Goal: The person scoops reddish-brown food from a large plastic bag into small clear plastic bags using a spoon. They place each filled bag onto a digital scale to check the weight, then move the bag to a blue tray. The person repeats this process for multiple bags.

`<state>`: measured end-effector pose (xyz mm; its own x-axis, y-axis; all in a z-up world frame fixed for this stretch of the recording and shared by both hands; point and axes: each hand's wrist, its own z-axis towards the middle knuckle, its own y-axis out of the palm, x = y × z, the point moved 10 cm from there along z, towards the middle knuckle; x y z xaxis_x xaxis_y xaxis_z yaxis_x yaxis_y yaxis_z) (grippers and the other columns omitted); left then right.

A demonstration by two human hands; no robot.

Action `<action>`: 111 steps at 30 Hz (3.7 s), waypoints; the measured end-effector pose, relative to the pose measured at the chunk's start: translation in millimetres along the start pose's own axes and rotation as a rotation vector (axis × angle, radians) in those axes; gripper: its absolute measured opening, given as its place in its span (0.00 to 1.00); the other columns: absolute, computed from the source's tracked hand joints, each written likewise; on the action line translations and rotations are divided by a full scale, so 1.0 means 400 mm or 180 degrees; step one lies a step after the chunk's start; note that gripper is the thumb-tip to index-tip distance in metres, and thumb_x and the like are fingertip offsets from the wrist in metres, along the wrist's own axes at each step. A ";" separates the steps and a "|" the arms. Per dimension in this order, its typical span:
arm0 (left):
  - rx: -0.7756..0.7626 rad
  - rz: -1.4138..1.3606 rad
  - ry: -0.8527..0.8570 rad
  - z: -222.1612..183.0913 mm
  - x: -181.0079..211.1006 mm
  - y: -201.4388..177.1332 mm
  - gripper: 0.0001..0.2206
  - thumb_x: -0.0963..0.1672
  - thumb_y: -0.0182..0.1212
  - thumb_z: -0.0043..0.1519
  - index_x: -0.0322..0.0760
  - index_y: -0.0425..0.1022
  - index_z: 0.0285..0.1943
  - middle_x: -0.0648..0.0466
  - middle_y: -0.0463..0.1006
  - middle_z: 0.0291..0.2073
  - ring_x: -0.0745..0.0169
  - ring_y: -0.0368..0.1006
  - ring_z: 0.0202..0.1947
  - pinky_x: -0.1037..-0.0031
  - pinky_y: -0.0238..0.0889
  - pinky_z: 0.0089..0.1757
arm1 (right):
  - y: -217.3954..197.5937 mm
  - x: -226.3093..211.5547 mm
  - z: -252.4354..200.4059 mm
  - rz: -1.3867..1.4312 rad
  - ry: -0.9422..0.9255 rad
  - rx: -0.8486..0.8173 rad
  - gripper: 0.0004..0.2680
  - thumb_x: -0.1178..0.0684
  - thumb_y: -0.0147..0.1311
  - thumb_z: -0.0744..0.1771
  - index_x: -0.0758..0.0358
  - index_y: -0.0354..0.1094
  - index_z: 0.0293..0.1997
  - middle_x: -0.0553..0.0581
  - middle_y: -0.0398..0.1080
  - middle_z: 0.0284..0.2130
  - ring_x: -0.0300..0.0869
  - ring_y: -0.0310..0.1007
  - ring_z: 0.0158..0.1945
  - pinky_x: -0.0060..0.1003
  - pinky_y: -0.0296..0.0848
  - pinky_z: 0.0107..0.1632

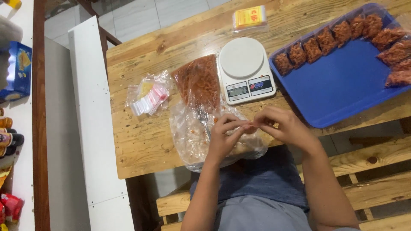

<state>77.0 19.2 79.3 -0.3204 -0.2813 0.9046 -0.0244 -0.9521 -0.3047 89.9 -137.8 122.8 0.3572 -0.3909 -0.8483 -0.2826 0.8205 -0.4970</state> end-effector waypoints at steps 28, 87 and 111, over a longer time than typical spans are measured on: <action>0.0601 0.1029 0.0384 0.069 -0.100 0.123 0.11 0.41 0.65 0.59 0.39 0.77 0.51 0.51 0.73 0.40 0.51 0.73 0.42 0.67 0.70 0.44 | 0.021 0.249 -0.014 -0.0624 0.0426 0.1880 0.17 0.62 0.66 0.63 0.54 0.72 0.56 0.54 0.66 0.41 0.50 0.75 0.41 0.41 0.79 0.39; -0.0248 -0.2236 -0.1125 -0.010 -0.118 0.255 0.28 0.38 0.78 0.50 0.37 0.73 0.61 0.52 0.81 0.36 0.65 0.78 0.41 0.75 0.76 0.43 | -0.111 0.121 -0.145 0.0706 0.1077 0.1075 0.14 0.63 0.67 0.60 0.66 0.76 0.50 0.63 0.76 0.34 0.46 0.74 0.38 0.36 0.75 0.38; -0.1092 -0.0983 -0.0387 0.246 0.065 0.643 0.19 0.41 0.68 0.61 0.35 0.71 0.61 0.44 0.64 0.55 0.42 0.76 0.53 0.61 0.76 0.51 | -0.520 0.310 -0.272 -0.1210 0.1288 0.2024 0.19 0.59 0.60 0.66 0.55 0.65 0.65 0.67 0.72 0.36 0.62 0.76 0.40 0.53 0.76 0.41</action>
<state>155.5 -245.0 53.8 -0.1363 -0.0229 0.9904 -0.4189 -0.9046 -0.0786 96.3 -402.2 100.9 -0.0541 -0.7078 -0.7043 0.3906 0.6342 -0.6673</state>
